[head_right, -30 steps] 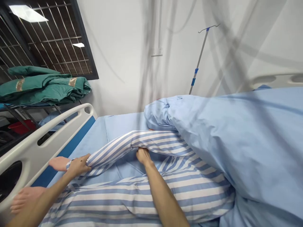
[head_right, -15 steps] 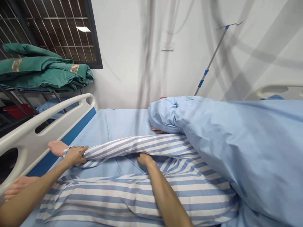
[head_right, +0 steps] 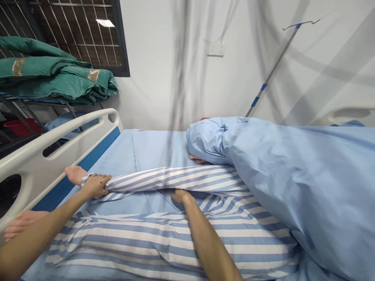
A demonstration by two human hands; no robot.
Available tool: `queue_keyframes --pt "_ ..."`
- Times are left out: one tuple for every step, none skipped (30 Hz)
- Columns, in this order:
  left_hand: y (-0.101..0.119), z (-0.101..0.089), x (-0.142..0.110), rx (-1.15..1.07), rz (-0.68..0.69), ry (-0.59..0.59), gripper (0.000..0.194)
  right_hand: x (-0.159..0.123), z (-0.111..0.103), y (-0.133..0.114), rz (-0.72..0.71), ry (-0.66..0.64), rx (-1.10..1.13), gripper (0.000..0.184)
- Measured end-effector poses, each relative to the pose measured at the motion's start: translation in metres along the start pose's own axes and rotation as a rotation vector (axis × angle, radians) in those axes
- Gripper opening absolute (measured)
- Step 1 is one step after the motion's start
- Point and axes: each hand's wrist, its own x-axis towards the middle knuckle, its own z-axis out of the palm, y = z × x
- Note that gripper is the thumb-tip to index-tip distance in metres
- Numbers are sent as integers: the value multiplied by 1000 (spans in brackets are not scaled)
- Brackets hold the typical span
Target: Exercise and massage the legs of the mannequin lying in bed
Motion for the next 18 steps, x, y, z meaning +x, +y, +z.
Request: queue_keyframes --pt "0 0 1 20 13 2 47 -1 0 0 10 -34 -7 58" --pt "-1 -1 3 40 24 7 47 -1 1 0 16 -63 -11 59" --pt "-2 -4 5 58 33 8 47 -2 0 0 19 -83 -12 60" --pt "-4 -7 8 72 41 9 47 -3 0 -1 18 -93 -11 61" --pt "-5 -12 12 83 48 8 47 -4 0 -1 15 -95 -9 62" --pt "-8 -17 15 92 55 5 47 -4 -1 -1 11 -89 -7 63" --pt "-10 -23 19 101 62 5 47 -4 -1 -2 6 -78 -3 63" --pt "-12 -29 23 107 69 10 47 -4 -1 -2 2 -61 1 64" --pt "-14 -34 27 111 72 20 46 -3 -1 -2 -2 -43 5 63" --pt "-15 -37 29 111 72 29 46 -2 0 -2 -6 -27 9 63" --pt "-15 -38 31 108 68 34 46 -1 0 -2 -7 -16 13 62" --pt "-15 -36 31 100 61 33 46 0 1 -2 -7 -10 16 61" --pt "-14 -33 31 88 50 26 47 1 2 -1 -5 -11 19 61" --pt "-12 -27 30 73 40 19 46 2 3 -1 -3 -17 21 62" --pt "-10 -20 28 57 33 17 46 3 4 0 -1 -26 24 63" --pt "-9 -12 25 42 30 26 46 5 5 1 1 -37 26 63" --pt "-7 -5 23 29 29 45 46 6 6 2 0 -47 28 64" --pt "-6 2 21 21 30 66 45 7 7 3 -3 -54 30 65"
